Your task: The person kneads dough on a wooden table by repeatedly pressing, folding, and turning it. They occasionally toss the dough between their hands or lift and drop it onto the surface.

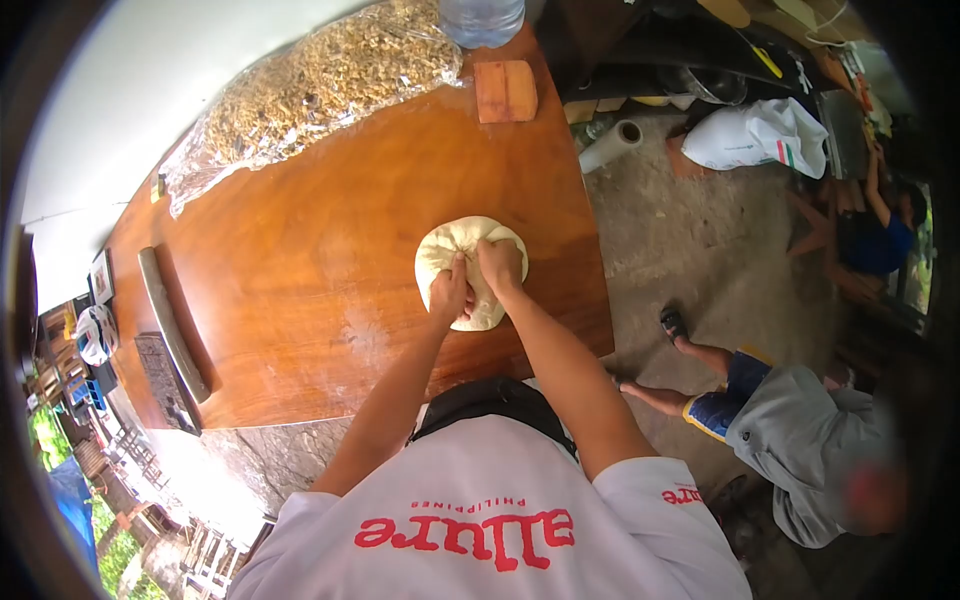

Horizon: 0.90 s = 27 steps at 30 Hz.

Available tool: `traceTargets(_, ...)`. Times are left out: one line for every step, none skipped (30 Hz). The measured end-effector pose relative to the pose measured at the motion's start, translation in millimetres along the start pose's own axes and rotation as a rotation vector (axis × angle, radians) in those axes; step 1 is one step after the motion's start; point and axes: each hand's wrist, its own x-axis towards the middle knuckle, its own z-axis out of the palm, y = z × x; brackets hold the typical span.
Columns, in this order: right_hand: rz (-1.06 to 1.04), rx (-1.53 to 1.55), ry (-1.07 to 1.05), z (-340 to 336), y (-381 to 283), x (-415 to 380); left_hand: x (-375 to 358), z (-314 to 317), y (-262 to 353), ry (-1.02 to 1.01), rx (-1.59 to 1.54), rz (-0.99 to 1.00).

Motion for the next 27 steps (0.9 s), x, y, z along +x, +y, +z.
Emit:
traceTargets(-0.283, -0.267, 0.143, 3.5, 7.8, 4.1, 3.9, -8.1, -0.7, 0.009, 0.002, 0.017)
traceTargets(-0.187, -0.272, -0.086, -14.6, -7.5, -10.6, 12.2, -18.6, -4.8, -0.239, -0.103, -0.038)
traceTargets(-0.183, -0.264, -0.086, -24.1, -14.6, -24.5, 15.9, -30.5, -17.1, -0.489, -0.203, -0.115)
traceTargets(-0.305, -0.084, -0.211, -30.1, -12.3, -38.7, 13.6, -43.4, -28.0, -0.671, -0.287, -0.104)
traceTargets(-0.432, 0.1, -0.325, -36.3, -9.7, -45.2, 2.9, -51.5, -16.4, -0.674, -0.273, -0.114)
traceTargets(-0.306, 0.247, -0.581, -47.0, -4.5, -46.3, -14.2, -62.3, 13.0, -0.637, 0.149, 0.08)
traceTargets(-0.306, 0.263, -0.578, -57.2, -8.0, -48.8, -19.9, -69.2, 35.2, -0.577, 0.568, 0.275)
traceTargets(-0.139, 0.273, -0.633, -67.9, -18.6, -51.8, 13.5, -66.1, 34.1, -0.568, 0.407, 0.269)
traceTargets(0.023, 0.283, -0.683, -76.1, -25.5, -50.9, 14.4, -54.7, 55.1, -0.426, 0.443, 0.485)
traceTargets(0.041, 0.361, -0.612, -71.3, -8.7, -36.8, 22.4, -40.9, 64.6, -0.157, 0.393, 0.805)
traceTargets(0.027, 0.366, -0.608, -64.9, -5.2, -35.1, 30.4, -31.3, 70.3, -0.154, 0.4, 0.819)
traceTargets(-0.238, 0.248, -0.224, -60.3, -6.4, -34.7, 38.5, -23.9, 75.0, -0.124, 0.636, 0.778)
traceTargets(-0.491, 0.125, 0.17, -56.7, -6.8, -34.7, 43.7, -19.0, 75.1, -0.091, 0.869, 0.731)
traceTargets(-0.503, 0.123, 0.183, -51.2, -3.1, -35.9, 44.0, -14.8, 65.2, -0.088, 0.868, 0.749)
traceTargets(-0.749, -0.155, 0.325, -45.6, 0.0, -36.9, 41.6, -10.4, 52.0, 0.035, 0.898, 0.891)
traceTargets(-0.985, -0.443, 0.463, -44.5, -7.6, -43.5, 31.2, -9.1, 45.9, 0.166, 0.921, 1.03)
traceTargets(-0.998, -0.445, 0.476, -44.1, -12.7, -53.0, 22.7, -11.5, 41.4, 0.175, 0.918, 1.046)
traceTargets(-0.833, -0.372, 0.276, -43.2, -15.4, -65.3, 15.6, -16.6, 37.7, 0.187, 0.967, 1.056)
traceTargets(-0.662, -0.295, 0.082, -43.5, -18.6, -78.5, 7.9, -22.7, 35.2, 0.194, 1.019, 1.069)
traceTargets(-0.721, -0.347, 0.068, -41.9, -15.5, -87.3, 3.4, -31.4, 28.9, 0.194, 1.019, 1.084)
traceTargets(-0.724, -0.352, 0.075, -41.4, -9.3, -99.1, -1.0, -42.7, 20.5, 0.146, 0.992, 1.14)
traceTargets(-0.862, -0.415, 0.065, -43.7, -7.5, -115.9, -4.5, -52.1, 9.6, 0.1, 0.96, 1.192)
traceTargets(-1.003, -0.479, 0.052, -44.1, -2.4, -128.2, -7.1, -59.0, -3.4, 0.108, 0.949, 1.197)
traceTargets(-1.074, -0.478, 0.04, -45.2, 2.0, -139.1, -10.5, -65.5, -17.4, 0.097, 0.908, 1.231)
traceTargets(-1.081, -0.483, 0.045, -49.3, -0.5, -141.4, -15.3, -70.8, -28.3, 0.086, 0.868, 1.268)
traceTargets(-1.007, -0.467, -0.062, -54.4, -5.5, -141.7, -22.5, -74.8, -35.6, 0.068, 0.77, 1.25)
traceTargets(-0.926, -0.447, -0.17, -56.6, -9.7, -142.5, -25.4, -74.2, -38.5, 0.071, 0.768, 1.255)
